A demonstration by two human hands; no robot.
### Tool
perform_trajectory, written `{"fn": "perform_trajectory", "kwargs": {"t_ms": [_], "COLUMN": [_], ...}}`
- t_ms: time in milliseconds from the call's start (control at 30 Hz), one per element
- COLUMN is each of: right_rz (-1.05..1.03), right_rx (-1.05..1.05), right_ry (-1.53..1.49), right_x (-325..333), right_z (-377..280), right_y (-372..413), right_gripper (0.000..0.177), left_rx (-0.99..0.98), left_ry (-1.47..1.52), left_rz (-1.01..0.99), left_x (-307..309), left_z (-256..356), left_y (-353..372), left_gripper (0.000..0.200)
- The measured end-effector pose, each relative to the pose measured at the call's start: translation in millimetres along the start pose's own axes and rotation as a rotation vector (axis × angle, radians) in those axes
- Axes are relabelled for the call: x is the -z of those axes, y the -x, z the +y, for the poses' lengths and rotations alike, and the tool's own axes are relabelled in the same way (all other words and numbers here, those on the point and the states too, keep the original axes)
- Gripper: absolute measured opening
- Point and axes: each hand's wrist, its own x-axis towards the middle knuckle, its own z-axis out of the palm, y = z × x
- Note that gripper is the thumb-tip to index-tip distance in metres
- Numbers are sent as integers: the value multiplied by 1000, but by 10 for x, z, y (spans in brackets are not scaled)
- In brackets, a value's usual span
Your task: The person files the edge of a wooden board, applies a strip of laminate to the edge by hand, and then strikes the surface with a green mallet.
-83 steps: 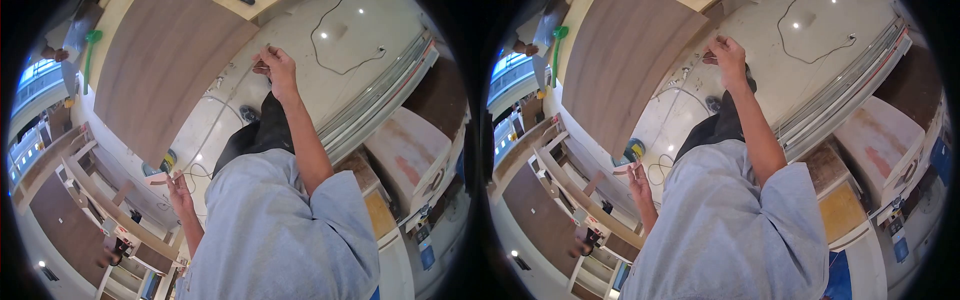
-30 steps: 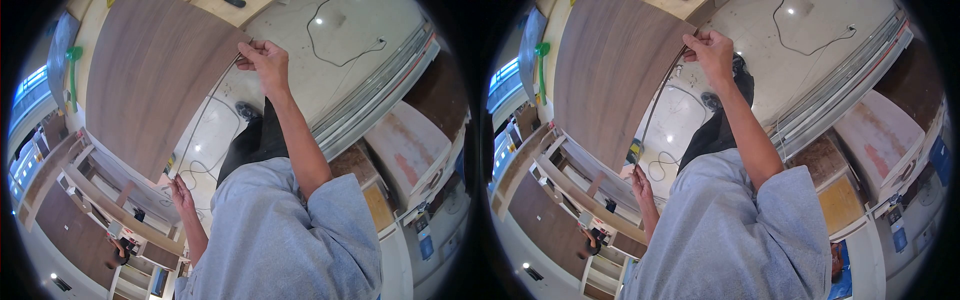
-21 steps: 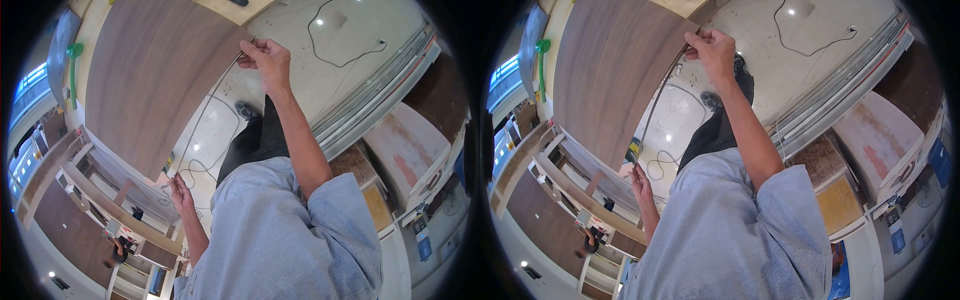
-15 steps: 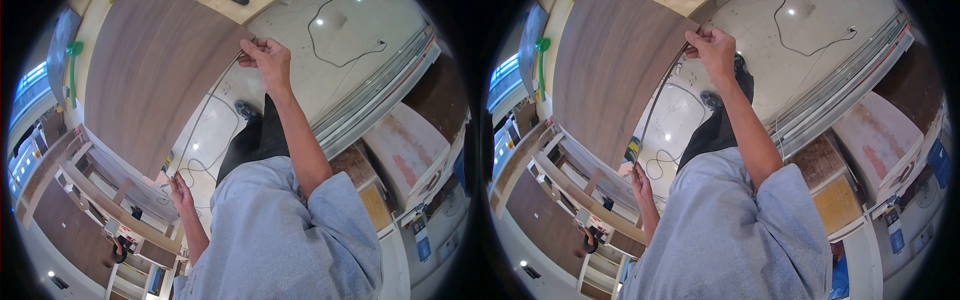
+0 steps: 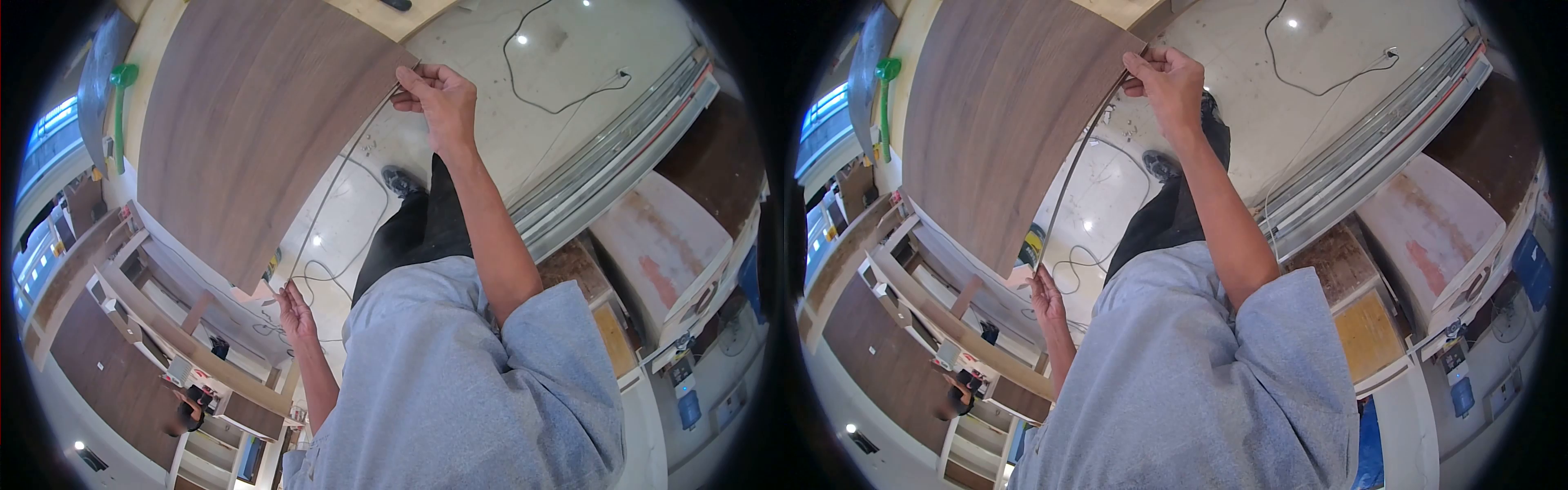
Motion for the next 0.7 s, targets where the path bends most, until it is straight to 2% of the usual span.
{"fn": "perform_trajectory", "kwargs": {"t_ms": [67,167,367,467,700], "right_rz": [-6,-7,-48,-29,-38], "right_rx": [0,8,8,44,52], "right_ry": [-4,2,38,19,-5], "right_x": [5,3,43,23,19], "right_z": [5,1,9,10,24], "right_y": [-9,-8,-32,-17,-18], "right_gripper": [23,24,33,26,27], "left_rx": [31,-28,15,-7,-30], "left_ry": [15,-25,28,15,39], "left_rz": [-22,-38,-32,4,-21], "left_x": [44,83,37,-27,-70], "left_z": [42,11,7,-20,26], "left_y": [-38,-63,-63,-27,-139], "left_gripper": [36,37,37,36,35]}}
